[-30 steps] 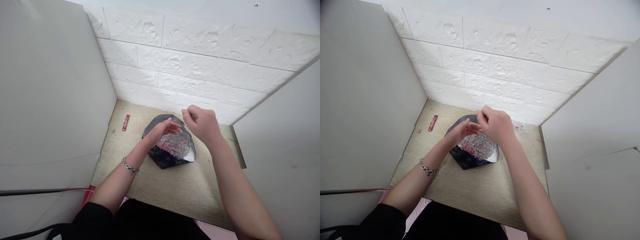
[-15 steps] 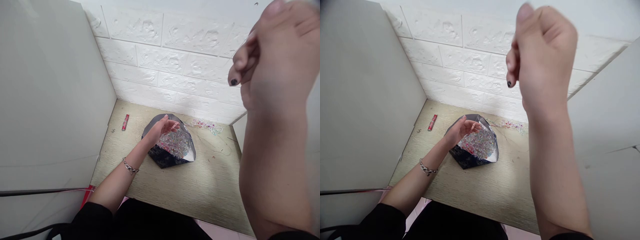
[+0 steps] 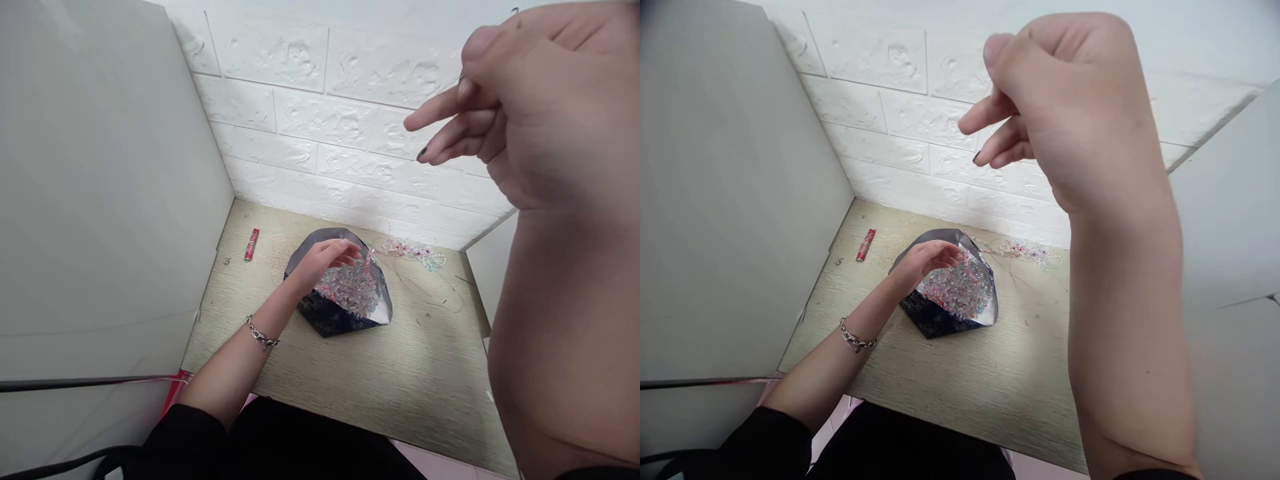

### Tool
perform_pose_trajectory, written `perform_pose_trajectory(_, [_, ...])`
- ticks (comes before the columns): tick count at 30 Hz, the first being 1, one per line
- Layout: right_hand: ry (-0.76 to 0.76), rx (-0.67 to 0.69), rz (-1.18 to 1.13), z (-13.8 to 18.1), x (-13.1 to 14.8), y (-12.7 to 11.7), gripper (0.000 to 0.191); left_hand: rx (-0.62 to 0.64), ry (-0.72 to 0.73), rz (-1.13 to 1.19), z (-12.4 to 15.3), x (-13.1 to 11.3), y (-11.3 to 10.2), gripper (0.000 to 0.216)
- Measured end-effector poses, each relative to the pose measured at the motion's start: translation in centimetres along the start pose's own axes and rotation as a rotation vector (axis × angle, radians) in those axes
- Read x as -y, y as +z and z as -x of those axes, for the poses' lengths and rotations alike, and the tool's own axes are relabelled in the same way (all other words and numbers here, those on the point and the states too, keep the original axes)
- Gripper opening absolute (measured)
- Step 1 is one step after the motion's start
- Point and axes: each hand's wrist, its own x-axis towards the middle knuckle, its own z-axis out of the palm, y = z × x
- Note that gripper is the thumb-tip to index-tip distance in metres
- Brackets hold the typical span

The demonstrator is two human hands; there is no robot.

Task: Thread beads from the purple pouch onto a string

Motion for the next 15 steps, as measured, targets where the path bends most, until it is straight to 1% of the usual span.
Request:
perform_pose_trajectory(2, [-0.063,0.021,-0.079,0.4,0.1,0.2,0.022,-0.012,0.012,-0.018,0.2,-0.2,0.1,0.029])
perform_pose_trajectory(3, [-0.07,0.038,-0.099,0.5,0.1,0.3,0.022,-0.016,0.02,-0.012,0.2,-0.3,0.2,0.027])
perform_pose_trajectory(7, [0.001,0.125,-0.058,0.8,0.4,0.8,0.024,-0.025,0.061,0.032,0.4,-0.5,0.4,0.022])
perform_pose_trajectory(10, [0.073,0.139,-0.051,1.3,0.0,1.6,0.023,0.0,0.073,0.055,0.4,-0.5,0.4,0.021])
perform_pose_trajectory(13, [0.204,0.119,-0.052,2.5,-1.5,2.5,0.023,0.013,0.062,0.048,0.4,-0.5,0.3,0.023])
perform_pose_trajectory(15, [0.28,0.049,-0.126,3.4,-2.8,2.9,0.022,0.001,0.051,0.014,0.3,-0.5,0.3,0.024])
